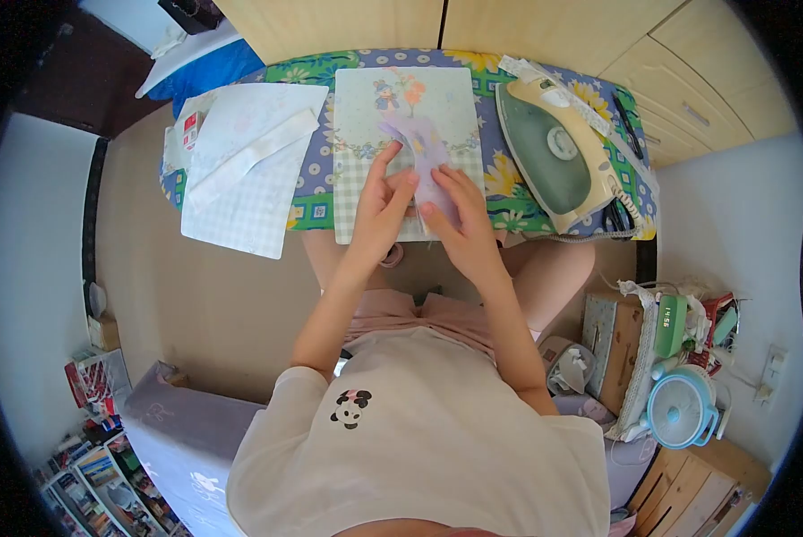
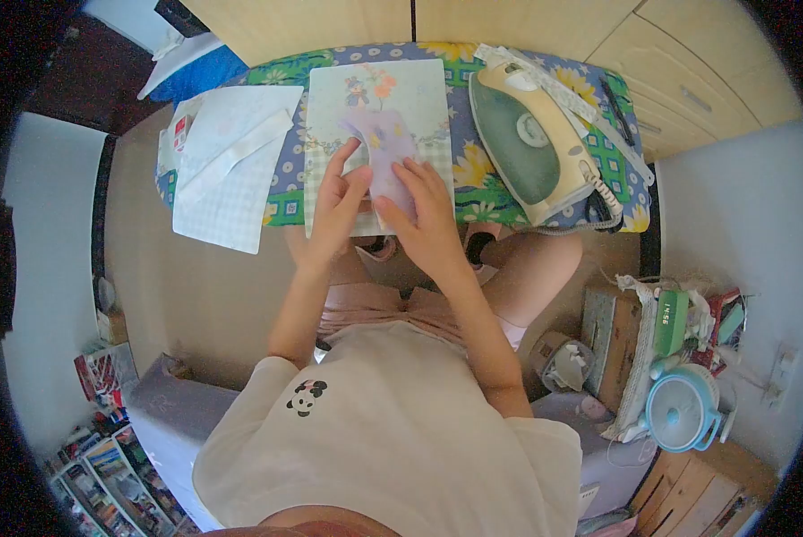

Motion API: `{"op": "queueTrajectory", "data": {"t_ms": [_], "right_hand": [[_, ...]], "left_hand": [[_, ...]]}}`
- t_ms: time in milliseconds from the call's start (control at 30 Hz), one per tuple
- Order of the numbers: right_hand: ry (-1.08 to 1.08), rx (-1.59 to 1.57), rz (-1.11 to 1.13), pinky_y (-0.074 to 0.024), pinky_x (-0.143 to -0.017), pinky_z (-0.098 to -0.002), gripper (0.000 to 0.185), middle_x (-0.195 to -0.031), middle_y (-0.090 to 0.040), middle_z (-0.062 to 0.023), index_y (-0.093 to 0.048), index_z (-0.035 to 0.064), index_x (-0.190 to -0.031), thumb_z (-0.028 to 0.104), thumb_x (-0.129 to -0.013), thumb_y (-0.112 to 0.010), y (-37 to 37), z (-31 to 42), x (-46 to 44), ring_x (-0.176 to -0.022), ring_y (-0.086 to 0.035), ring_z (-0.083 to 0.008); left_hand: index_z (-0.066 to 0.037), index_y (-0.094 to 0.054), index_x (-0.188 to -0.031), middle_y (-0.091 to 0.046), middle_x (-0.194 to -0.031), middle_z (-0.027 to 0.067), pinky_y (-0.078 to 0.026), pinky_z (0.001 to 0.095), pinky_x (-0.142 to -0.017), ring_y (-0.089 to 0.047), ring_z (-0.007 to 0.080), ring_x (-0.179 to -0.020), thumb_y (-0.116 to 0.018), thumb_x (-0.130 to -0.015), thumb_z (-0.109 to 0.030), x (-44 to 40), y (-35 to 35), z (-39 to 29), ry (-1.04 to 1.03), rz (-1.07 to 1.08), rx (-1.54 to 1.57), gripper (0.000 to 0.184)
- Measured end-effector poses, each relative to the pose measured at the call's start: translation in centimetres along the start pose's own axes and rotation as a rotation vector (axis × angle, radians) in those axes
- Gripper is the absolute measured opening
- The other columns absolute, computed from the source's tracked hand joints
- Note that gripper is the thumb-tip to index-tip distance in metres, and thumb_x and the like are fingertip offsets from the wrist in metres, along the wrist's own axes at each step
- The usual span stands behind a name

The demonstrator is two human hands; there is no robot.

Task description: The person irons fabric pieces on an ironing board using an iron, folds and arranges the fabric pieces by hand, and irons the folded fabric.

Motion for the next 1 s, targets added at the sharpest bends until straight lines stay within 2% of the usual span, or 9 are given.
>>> {"op": "queueTrajectory", "data": {"t_ms": [133,200,300,400,500,600,833,900,1000], "right_hand": [[-0.112,-0.189,0.003,-0.0388,-0.092,-0.0358,0.048,-0.121,-0.049,-0.022,-0.049,-0.0029,-0.119,0.027,-0.083,-0.06,0.3,0.6,-0.3,-0.11,-0.05,-0.0292],[-0.376,-0.557,0.029,-0.0444,-0.082,-0.0309,0.048,-0.111,-0.057,-0.019,-0.051,-0.0044,-0.116,0.03,-0.084,-0.061,0.6,0.8,-1.1,-0.099,-0.057,-0.0226],[-0.432,-0.443,-0.008,-0.0472,-0.07,-0.0267,0.04,-0.094,-0.063,-0.0132,-0.056,-0.0042,-0.107,0.029,-0.084,-0.061,1.8,0.4,-3.4,-0.082,-0.06,-0.0158],[-0.353,-0.323,0.078,-0.0476,-0.065,-0.0262,0.032,-0.083,-0.064,-0.0102,-0.06,-0.0034,-0.096,0.026,-0.084,-0.061,2.6,0.4,-5.5,-0.072,-0.058,-0.0136],[-0.342,-0.42,0.079,-0.0469,-0.059,-0.0249,0.028,-0.078,-0.063,-0.0077,-0.061,-0.0025,-0.091,0.024,-0.084,-0.061,2.2,-0.4,-6.2,-0.069,-0.057,-0.0111],[-0.359,-0.432,0.09,-0.0469,-0.055,-0.0242,0.027,-0.078,-0.063,-0.0074,-0.061,-0.0025,-0.091,0.024,-0.084,-0.06,2.0,-0.7,-6.6,-0.068,-0.057,-0.0108],[-0.422,-0.542,0.104,-0.0486,-0.051,-0.0242,0.024,-0.076,-0.061,-0.0069,-0.06,-0.0027,-0.09,0.021,-0.087,-0.056,1.6,-1.5,-6.8,-0.064,-0.056,-0.0097],[-0.415,-0.516,0.088,-0.049,-0.05,-0.0243,0.022,-0.075,-0.061,-0.0063,-0.06,-0.0024,-0.09,0.019,-0.088,-0.055,1.6,-1.6,-6.7,-0.062,-0.057,-0.0098],[-0.436,-0.524,0.065,-0.0493,-0.049,-0.0244,0.021,-0.074,-0.061,-0.006,-0.06,-0.0024,-0.089,0.018,-0.088,-0.055,1.8,-1.3,-6.7,-0.059,-0.057,-0.0106]], "left_hand": [[-0.005,-0.034,-0.133,-0.056,-0.115,0.0101,-0.046,0.0205,-0.07,-0.054,0.0088,-0.093,-0.049,-0.092,-0.014,0.4,-0.1,0.1,-0.018,0.01,-0.019,0.045],[-0.004,-0.046,-0.125,-0.057,-0.115,0.0105,-0.047,0.0217,-0.071,-0.053,0.0104,-0.094,-0.052,-0.09,-0.013,0.6,-0.7,-0.3,-0.031,0.037,-0.104,0.037],[-0.004,-0.053,-0.117,-0.051,-0.122,0.0141,-0.049,0.0255,-0.077,-0.051,0.0163,-0.106,-0.055,-0.088,-0.011,0.3,-1.0,-0.2,-0.129,0.093,-0.244,0.03],[-0.006,-0.054,-0.111,-0.04,-0.131,0.0164,-0.049,0.0306,-0.084,-0.043,0.0224,-0.119,-0.059,-0.084,-0.008,-0.1,-1.4,-0.8,-0.319,0.052,-0.345,0.027],[-0.006,-0.054,-0.103,-0.033,-0.136,0.0169,-0.049,0.0351,-0.088,-0.036,0.0266,-0.125,-0.061,-0.081,-0.006,-0.9,-1.4,-0.4,-0.245,0.067,-0.224,0.023],[-0.005,-0.052,-0.102,-0.034,-0.136,0.0159,-0.049,0.0301,-0.085,-0.038,0.0209,-0.122,-0.061,-0.081,-0.002,-1.1,-1.4,-0.4,-0.238,0.069,-0.236,0.022],[-0.007,-0.049,-0.105,-0.036,-0.135,0.0153,-0.05,0.0288,-0.082,-0.041,0.0199,-0.119,-0.062,-0.081,-0.003,-1.3,-1.2,0.1,-0.252,0.052,-0.262,0.028],[-0.006,-0.045,-0.107,-0.034,-0.136,0.0176,-0.048,0.0351,-0.086,-0.037,0.0263,-0.124,-0.065,-0.079,-0.007,-1.3,-1.1,0.1,-0.216,0.047,-0.244,0.034],[-0.005,-0.041,-0.117,-0.035,-0.136,0.019,-0.046,0.0351,-0.088,-0.036,0.0273,-0.125,-0.063,-0.08,-0.008,-1.2,-0.7,0.0,-0.159,-0.091,-0.23,0.044]]}}
Point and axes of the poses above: each hand's wrist, its own x-axis away from the middle knuckle, its own y-axis out of the back of the hand, z = x × y, the point moved 3 cm from there along -x, towards the middle knuckle
